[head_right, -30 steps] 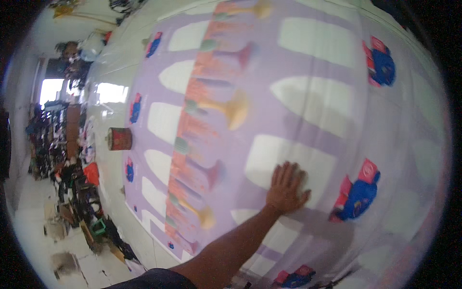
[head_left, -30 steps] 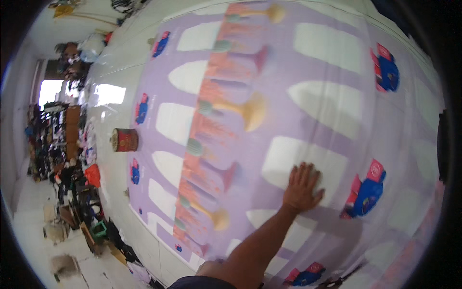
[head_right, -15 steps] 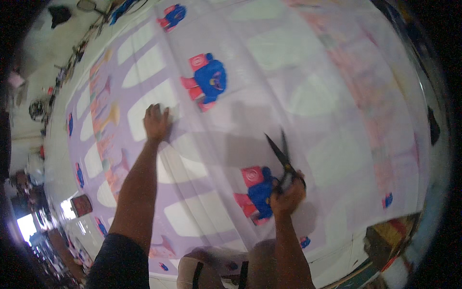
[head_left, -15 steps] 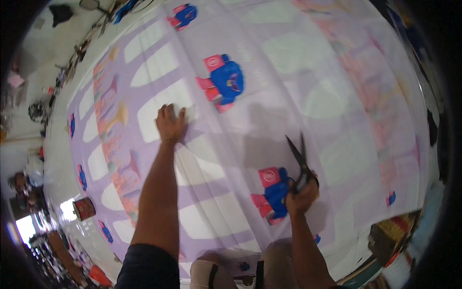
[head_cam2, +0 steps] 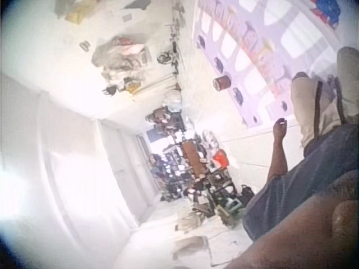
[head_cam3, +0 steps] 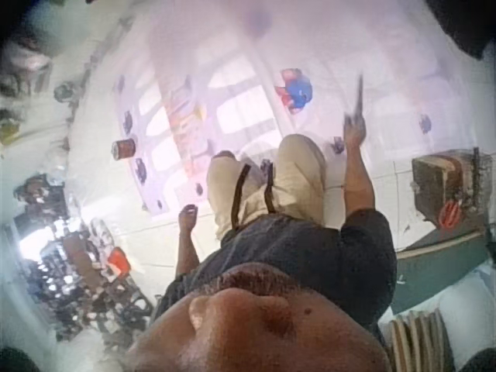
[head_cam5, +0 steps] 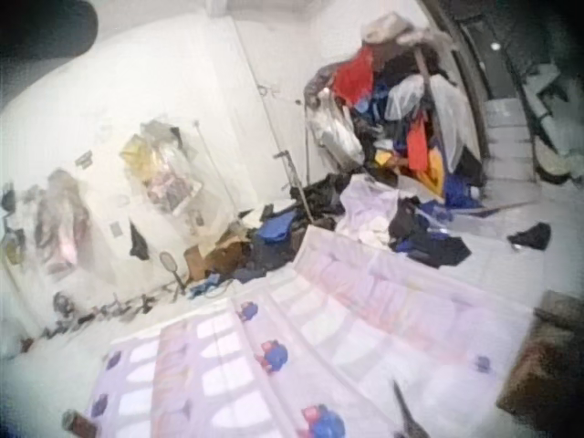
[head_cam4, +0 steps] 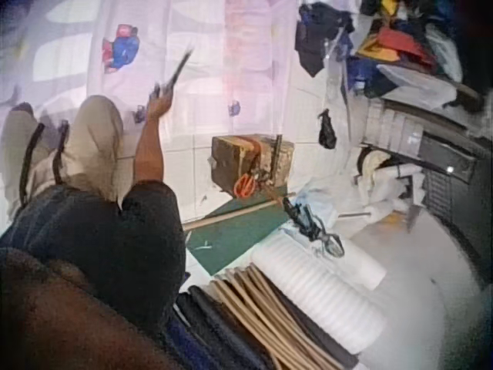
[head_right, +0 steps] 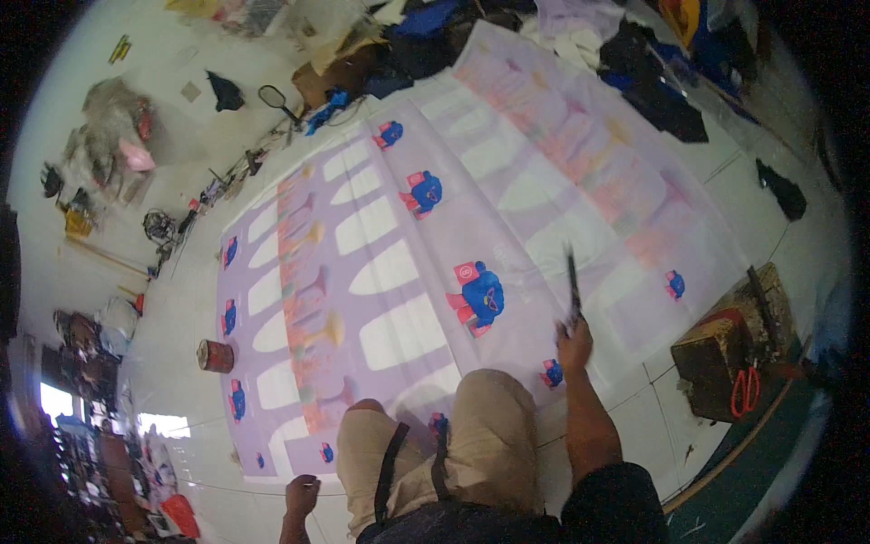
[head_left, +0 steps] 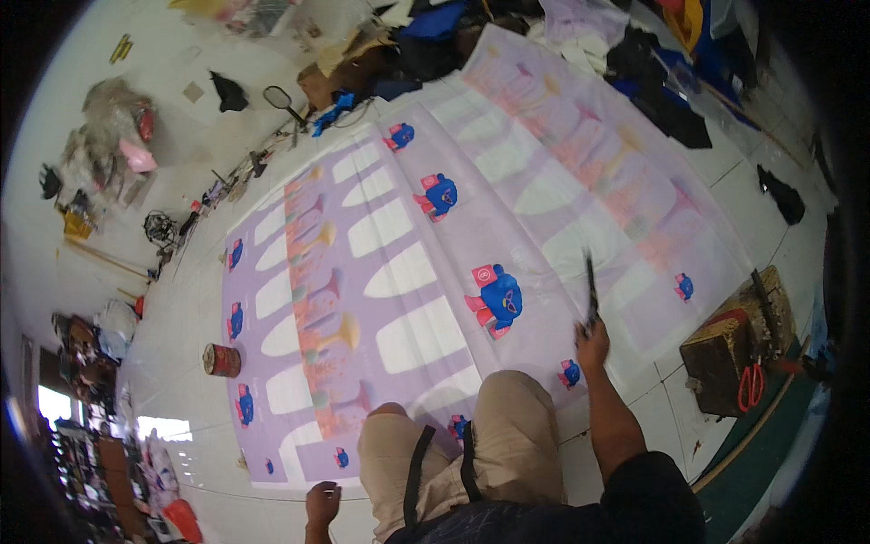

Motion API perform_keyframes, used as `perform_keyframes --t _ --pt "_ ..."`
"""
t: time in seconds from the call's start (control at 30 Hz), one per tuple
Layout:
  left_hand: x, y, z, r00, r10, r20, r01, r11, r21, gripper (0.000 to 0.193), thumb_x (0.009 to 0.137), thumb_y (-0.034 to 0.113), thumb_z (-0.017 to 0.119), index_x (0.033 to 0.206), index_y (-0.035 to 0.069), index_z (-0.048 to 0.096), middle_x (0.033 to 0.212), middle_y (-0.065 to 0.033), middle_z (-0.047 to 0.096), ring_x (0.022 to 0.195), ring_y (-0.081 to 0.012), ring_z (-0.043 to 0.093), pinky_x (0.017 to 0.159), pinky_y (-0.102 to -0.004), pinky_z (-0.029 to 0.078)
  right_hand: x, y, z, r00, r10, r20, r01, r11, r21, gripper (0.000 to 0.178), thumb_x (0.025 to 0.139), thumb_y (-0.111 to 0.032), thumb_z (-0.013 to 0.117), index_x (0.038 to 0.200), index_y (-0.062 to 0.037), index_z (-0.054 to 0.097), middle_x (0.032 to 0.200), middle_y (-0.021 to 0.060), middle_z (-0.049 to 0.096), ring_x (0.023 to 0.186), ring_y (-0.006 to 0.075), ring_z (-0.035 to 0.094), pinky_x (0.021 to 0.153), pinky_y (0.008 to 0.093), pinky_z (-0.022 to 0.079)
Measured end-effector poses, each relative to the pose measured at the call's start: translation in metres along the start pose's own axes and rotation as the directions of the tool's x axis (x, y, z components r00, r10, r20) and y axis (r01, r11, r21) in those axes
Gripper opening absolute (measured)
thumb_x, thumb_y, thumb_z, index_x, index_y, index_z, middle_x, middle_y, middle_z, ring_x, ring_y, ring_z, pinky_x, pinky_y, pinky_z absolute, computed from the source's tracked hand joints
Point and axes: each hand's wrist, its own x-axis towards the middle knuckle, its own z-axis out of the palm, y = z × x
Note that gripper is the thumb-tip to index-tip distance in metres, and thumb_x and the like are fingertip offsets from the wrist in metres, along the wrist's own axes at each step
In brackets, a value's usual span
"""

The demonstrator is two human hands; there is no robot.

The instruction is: The person cuts a large printed textile sheet using shears after securing the edge with a metal clip.

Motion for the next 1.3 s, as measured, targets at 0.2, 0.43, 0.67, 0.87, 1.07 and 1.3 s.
perform_keyframes --t 0.2,0.43,0.67,0.87,1.07,1.3 --pt "0.023 -0.064 0.017 0.901 0.010 -0.435 -0.221 0.872 -0.437 0.027 0.093 0.019 0.066 0.105 -0.005 0.069 0.096 -0.0179 0.072 0.088 -0.0249 0.069 0.080 -0.0368 0.054 -0.200 0.098 -0.193 0.913 0.372 0.168 -0.295 0.886 -0.358 0.042 0.092 -0.034 0.071 0.111 0.0019 0.060 0.097 0.0207 0.069 0.091 0.0404 0.066 0.082 0.0466 0.052" --pt "0.060 0.088 -0.012 0.913 0.270 -0.305 -0.397 0.759 -0.517 0.038 0.094 0.024 0.066 0.117 -0.006 0.065 0.108 -0.0150 0.070 0.095 -0.0206 0.065 0.085 -0.0334 0.052 -0.311 0.174 -0.204 0.828 0.560 0.022 -0.533 0.798 -0.283 0.032 0.084 -0.013 0.063 0.107 0.0085 0.062 0.101 0.0272 0.068 0.098 0.0438 0.065 0.086 0.0475 0.052" --pt "0.089 0.159 0.054 0.908 0.417 0.046 -0.279 0.682 -0.676 0.045 0.093 0.030 0.069 0.123 -0.003 0.064 0.112 -0.0146 0.069 0.099 -0.0200 0.064 0.088 -0.0328 0.051 -0.285 0.160 -0.206 0.662 0.678 0.321 -0.375 0.670 -0.641 0.037 0.090 -0.024 0.062 0.111 0.0066 0.064 0.109 0.0234 0.067 0.100 0.0399 0.067 0.089 0.0457 0.054" --pt "0.116 0.203 0.103 0.785 0.545 0.294 -0.368 0.792 -0.486 0.051 0.091 0.034 0.070 0.125 -0.003 0.062 0.105 -0.0131 0.069 0.091 -0.0193 0.064 0.080 -0.0335 0.052 -0.150 0.053 -0.181 0.800 0.071 0.595 0.234 0.877 -0.420 0.046 0.088 -0.033 0.070 0.119 -0.0014 0.061 0.113 0.0186 0.066 0.107 0.0370 0.062 0.092 0.0463 0.050" --pt "0.129 0.223 0.169 0.803 0.506 0.316 -0.433 0.858 -0.275 0.051 0.086 0.040 0.074 0.112 -0.003 0.066 0.100 -0.0179 0.072 0.088 -0.0244 0.069 0.078 -0.0350 0.054 -0.118 -0.056 -0.089 0.517 -0.271 0.812 0.574 0.813 -0.095 0.069 0.079 -0.045 0.078 0.136 -0.0135 0.053 0.126 0.0126 0.061 0.111 0.0314 0.062 0.091 0.0435 0.050" --pt "0.095 0.227 0.247 0.793 0.579 0.189 -0.552 0.815 -0.176 0.043 0.085 0.037 0.075 0.104 -0.002 0.068 0.095 -0.0163 0.069 0.087 -0.0285 0.067 0.082 -0.0386 0.052 -0.154 -0.002 -0.014 0.413 -0.715 0.564 0.887 0.455 -0.072 0.055 0.086 -0.046 0.069 0.129 -0.0134 0.058 0.131 0.0071 0.057 0.128 0.0274 0.049 0.096 0.0486 0.044"
